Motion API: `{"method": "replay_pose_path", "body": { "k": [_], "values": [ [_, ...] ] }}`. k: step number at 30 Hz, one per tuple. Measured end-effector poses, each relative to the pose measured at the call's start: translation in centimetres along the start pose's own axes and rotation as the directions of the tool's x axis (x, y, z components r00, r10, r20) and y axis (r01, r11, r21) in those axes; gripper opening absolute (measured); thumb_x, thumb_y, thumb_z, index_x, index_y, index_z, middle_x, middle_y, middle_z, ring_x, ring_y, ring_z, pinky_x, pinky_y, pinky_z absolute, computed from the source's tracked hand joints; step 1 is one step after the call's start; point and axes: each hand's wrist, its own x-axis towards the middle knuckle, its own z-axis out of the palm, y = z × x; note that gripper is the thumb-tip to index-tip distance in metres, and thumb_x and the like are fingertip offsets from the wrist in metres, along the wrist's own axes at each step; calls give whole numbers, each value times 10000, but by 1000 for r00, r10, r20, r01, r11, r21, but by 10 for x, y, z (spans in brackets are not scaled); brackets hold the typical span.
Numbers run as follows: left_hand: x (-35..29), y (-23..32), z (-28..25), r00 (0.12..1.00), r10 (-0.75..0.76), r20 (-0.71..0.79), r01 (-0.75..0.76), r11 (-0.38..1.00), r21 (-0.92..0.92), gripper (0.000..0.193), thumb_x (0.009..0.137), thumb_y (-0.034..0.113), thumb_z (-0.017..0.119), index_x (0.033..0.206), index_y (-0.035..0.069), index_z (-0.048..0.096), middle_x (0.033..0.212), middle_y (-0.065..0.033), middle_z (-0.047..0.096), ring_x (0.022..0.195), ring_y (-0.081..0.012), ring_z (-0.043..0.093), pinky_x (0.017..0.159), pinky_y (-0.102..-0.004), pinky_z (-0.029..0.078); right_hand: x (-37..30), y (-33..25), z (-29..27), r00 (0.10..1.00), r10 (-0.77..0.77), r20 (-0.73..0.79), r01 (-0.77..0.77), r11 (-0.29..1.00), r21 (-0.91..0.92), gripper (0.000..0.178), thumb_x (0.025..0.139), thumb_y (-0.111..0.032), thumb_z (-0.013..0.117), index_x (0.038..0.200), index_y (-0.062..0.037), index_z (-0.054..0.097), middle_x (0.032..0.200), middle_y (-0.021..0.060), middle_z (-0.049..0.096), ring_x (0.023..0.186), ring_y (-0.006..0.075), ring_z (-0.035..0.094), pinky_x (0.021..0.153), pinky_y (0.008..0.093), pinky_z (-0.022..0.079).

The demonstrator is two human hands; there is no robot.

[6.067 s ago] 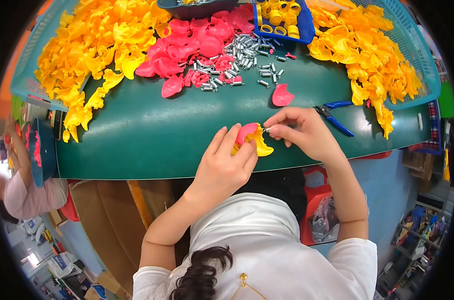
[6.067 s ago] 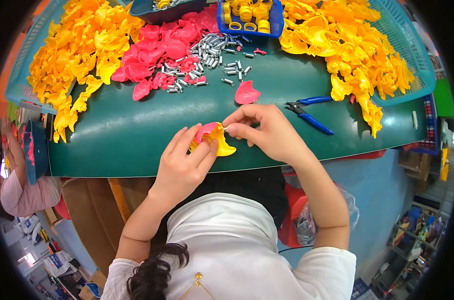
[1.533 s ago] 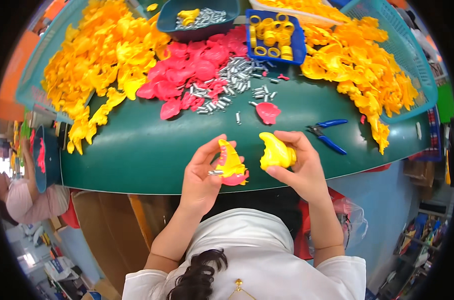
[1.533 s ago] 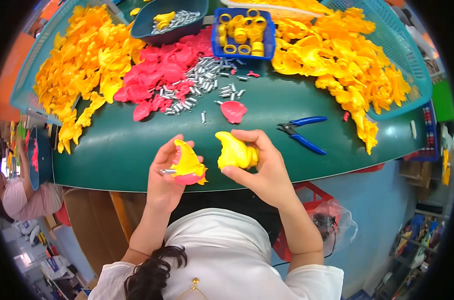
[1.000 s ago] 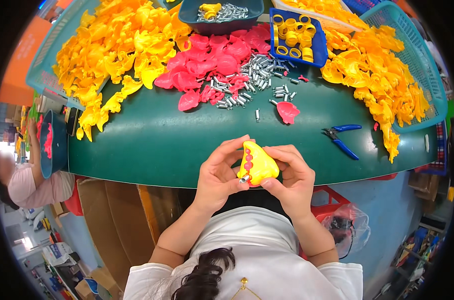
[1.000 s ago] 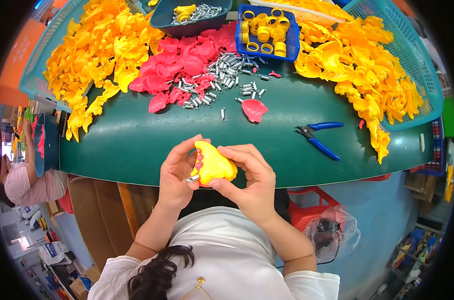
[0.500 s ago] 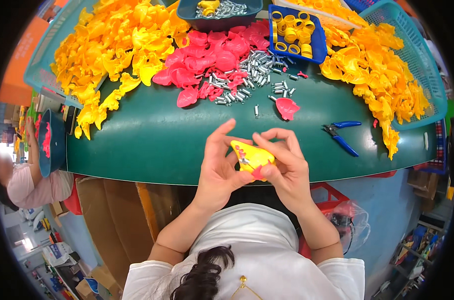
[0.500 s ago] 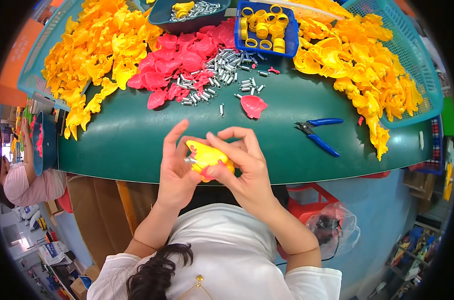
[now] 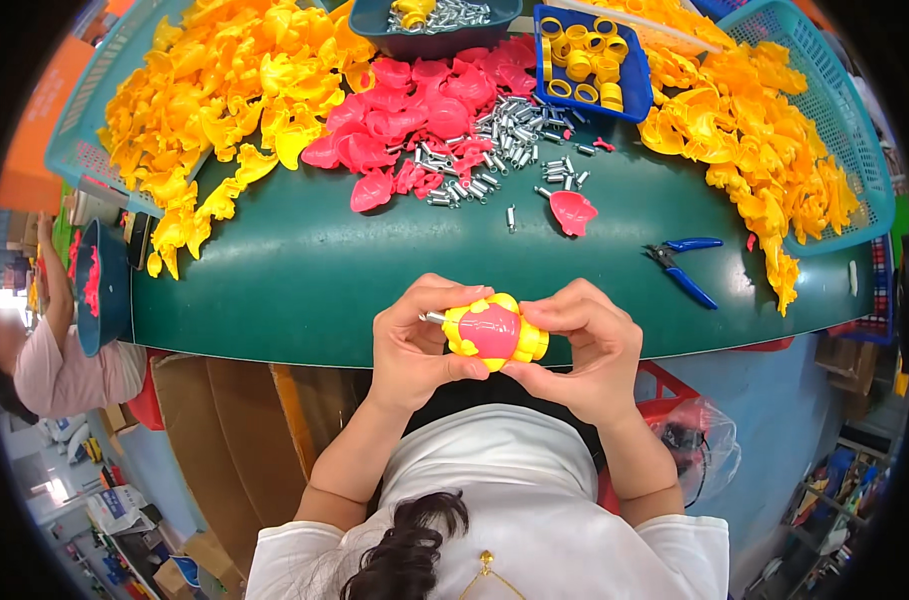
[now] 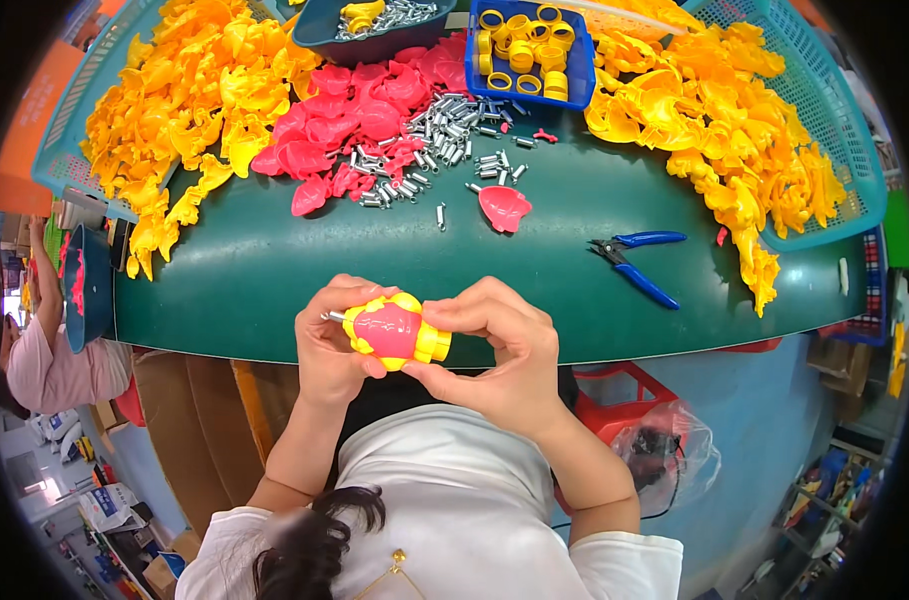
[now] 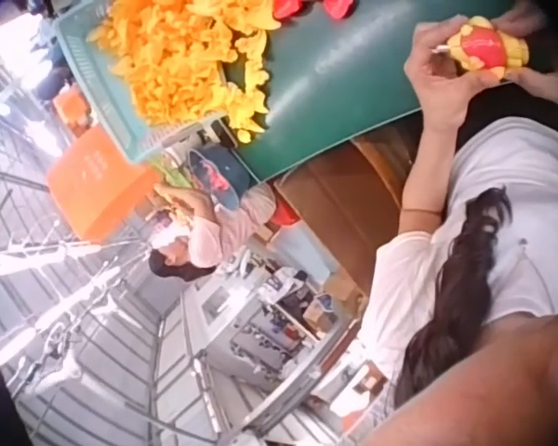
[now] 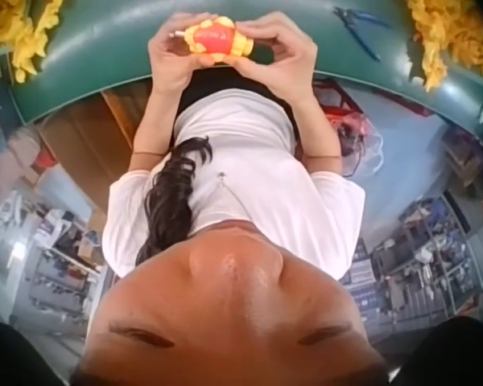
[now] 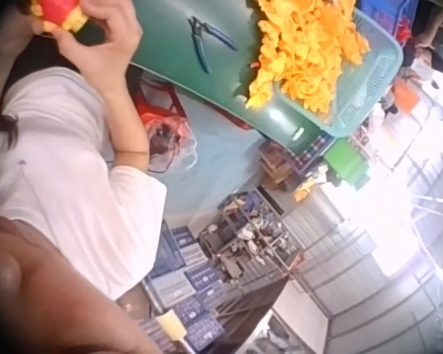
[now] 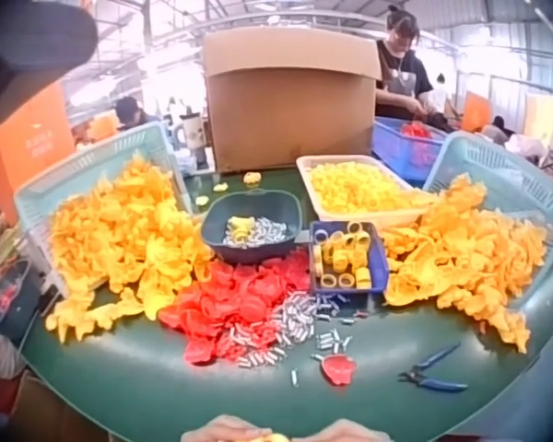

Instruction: The recorder is assembling small plastic toy parts, fitting pink and yellow components together with white connectors.

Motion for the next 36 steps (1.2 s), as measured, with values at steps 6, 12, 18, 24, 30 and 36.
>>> {"method": "replay_pose_path", "body": {
  "k": [6, 12, 18, 24, 30, 36],
  "values": [
    [15, 18, 13, 985, -171, -19, 172, 984, 42, 663, 563, 79, 902, 1164, 24, 624, 1122, -92, 598, 1019, -167, 598, 850, -283, 515, 3, 5, -7, 1000, -10, 20, 10, 1000, 27, 395, 616, 36, 830, 975, 20, 668, 977, 128, 625, 923, 194, 633, 828, 310, 532],
    [8, 6, -5, 991, 39, 130, -89, 909, 407, 711, 527, 138, 928, 1149, 6, 610, 1013, -87, 641, 907, -169, 653, 785, -286, 540, 4, 1, -9, 989, 132, 62, -141, 975, 173, 433, 622, 67, 813, 1028, 42, 664, 994, 138, 619, 956, 203, 625, 862, 324, 542],
    [1, 1, 0, 986, -57, 155, -42, 823, 567, 744, 604, 156, 908, 1227, 20, 525, 1080, -83, 644, 953, -164, 643, 824, -296, 523, 6, 6, -24, 956, 264, 131, -292, 904, 311, 400, 675, 83, 776, 1054, 74, 648, 1038, 154, 612, 982, 224, 636, 881, 352, 556],
    [12, 16, 0, 954, -265, 142, 123, 776, 618, 733, 690, 142, 850, 1314, 64, 475, 1194, -109, 627, 963, -219, 672, 822, -303, 534, 16, -1, -30, 932, 316, 177, -359, 872, 333, 385, 692, 66, 776, 1056, 75, 650, 1052, 156, 611, 985, 225, 637, 888, 351, 553],
    [9, 8, 4, 981, -189, 46, 180, 971, 157, 738, 753, 236, 815, 1330, 14, 412, 1096, -72, 597, 887, -124, 607, 764, -236, 503, 76, -28, -46, 875, 206, 439, -77, 952, -295, 185, 811, -153, 702, 964, -50, 713, 926, 63, 680, 921, 207, 634, 863, 338, 478],
    [19, 15, 17, 972, -223, -80, 223, 975, 3, 836, 773, 668, 616, 1254, 7, 440, 782, -57, 561, 512, -65, 457, 413, -199, 318, 204, 13, -80, 995, 87, -48, -49, 16, -999, 224, 778, -279, 722, 823, -60, 727, 873, 126, 687, 863, 320, 614, 764, 433, 506]
  ]
}}
